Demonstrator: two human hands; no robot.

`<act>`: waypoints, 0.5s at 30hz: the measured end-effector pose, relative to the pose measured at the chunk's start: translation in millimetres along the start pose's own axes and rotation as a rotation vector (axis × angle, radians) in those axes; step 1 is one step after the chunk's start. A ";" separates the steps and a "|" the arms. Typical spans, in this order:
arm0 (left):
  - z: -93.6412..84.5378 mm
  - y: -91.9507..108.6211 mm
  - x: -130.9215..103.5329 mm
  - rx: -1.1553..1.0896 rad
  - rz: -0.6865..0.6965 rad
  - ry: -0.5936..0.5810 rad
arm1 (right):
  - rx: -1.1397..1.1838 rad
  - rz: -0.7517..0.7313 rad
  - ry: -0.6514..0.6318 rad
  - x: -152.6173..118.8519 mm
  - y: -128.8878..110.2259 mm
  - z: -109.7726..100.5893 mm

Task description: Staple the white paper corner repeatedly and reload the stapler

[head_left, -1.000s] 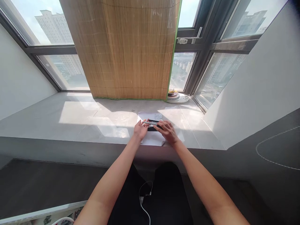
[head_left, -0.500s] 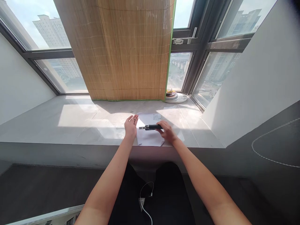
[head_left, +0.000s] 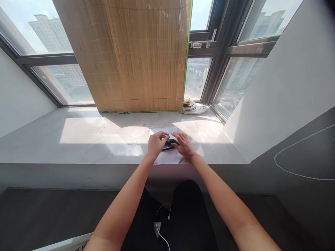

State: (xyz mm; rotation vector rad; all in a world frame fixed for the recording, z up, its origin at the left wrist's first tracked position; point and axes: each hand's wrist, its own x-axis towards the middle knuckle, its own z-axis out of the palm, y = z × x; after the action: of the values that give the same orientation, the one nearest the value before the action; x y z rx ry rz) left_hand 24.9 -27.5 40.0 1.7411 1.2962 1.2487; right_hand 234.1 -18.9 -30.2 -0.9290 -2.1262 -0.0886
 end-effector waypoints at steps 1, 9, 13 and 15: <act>1.9 4.6 -0.4 0.015 0.022 -0.040 | -0.017 -0.024 0.016 -1.0 -0.9 -0.6; 10.2 17.4 2.7 -0.002 0.095 -0.255 | -0.057 -0.023 0.111 -5.5 -2.4 -2.2; 12.9 17.3 2.0 0.047 0.103 -0.235 | -0.059 -0.047 0.110 -5.1 -3.8 -3.3; 14.8 20.7 1.0 0.058 0.098 -0.227 | -0.067 -0.051 0.139 -5.2 -3.7 -2.9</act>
State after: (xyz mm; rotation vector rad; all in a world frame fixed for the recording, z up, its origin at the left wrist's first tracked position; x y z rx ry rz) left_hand 46.1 -32.4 53.3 1.9452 1.1371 1.0383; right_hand 235.8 -25.6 -31.0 -0.8810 -2.0290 -0.2447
